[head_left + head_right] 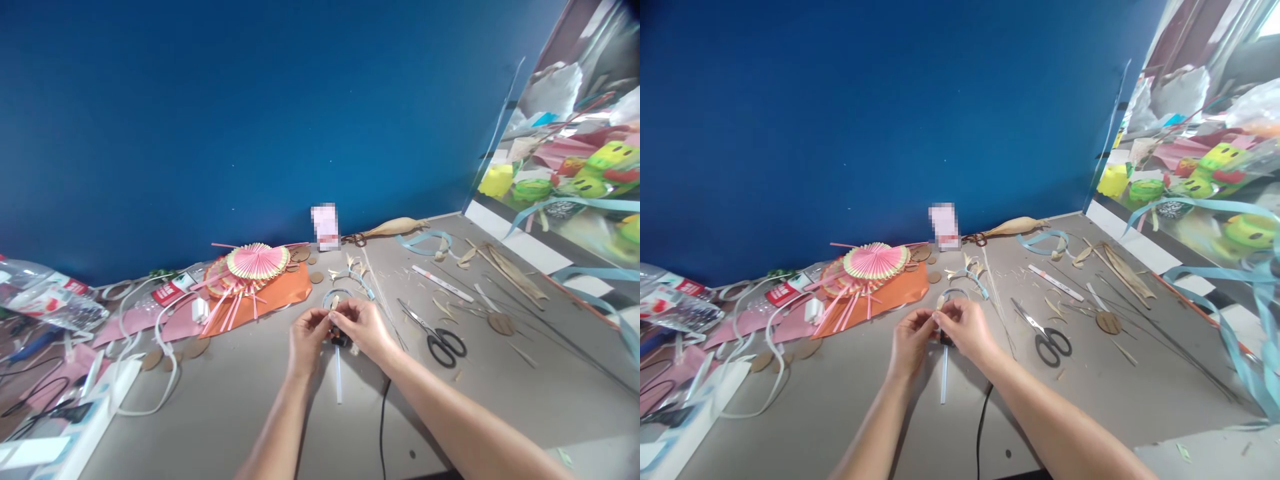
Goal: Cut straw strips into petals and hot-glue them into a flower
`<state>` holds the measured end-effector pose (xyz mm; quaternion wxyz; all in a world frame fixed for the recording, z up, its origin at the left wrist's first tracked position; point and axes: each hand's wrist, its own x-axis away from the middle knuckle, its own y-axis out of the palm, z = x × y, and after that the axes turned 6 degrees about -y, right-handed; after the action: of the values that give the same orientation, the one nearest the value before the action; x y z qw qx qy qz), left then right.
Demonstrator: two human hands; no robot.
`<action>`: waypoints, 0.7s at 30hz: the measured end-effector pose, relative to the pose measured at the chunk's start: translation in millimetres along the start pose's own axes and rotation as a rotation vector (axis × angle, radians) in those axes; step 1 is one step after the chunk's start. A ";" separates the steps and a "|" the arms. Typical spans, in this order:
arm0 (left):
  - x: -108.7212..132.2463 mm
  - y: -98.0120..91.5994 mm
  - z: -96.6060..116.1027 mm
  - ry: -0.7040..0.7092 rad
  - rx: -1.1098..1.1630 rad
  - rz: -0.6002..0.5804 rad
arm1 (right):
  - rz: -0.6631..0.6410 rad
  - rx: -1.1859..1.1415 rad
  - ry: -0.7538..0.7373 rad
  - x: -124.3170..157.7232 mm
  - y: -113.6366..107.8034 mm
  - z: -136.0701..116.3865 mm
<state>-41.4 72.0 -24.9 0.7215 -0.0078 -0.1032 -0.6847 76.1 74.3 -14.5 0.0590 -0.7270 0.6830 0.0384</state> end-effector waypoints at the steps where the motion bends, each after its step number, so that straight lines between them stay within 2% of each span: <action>1: 0.2 0.2 0.1 0.012 -0.020 0.006 | 0.010 0.013 -0.007 0.0 -0.1 -1.2; 8: -0.7 0.5 -2.7 0.051 -0.080 0.000 | 0.046 0.076 -0.032 -0.9 -1.6 -3.8; 17: 0.9 0.5 1.3 -0.011 -0.057 -0.001 | 0.038 0.019 -0.005 -1.2 -0.6 -2.1; 21: 0.7 -0.7 -0.5 -0.028 -0.028 -0.023 | 0.035 0.077 -0.033 -0.6 0.1 -4.5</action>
<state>-42.0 71.2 -25.4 0.7117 -0.0262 -0.1040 -0.6942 75.8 74.2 -10.0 0.0978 -0.7115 0.6954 0.0251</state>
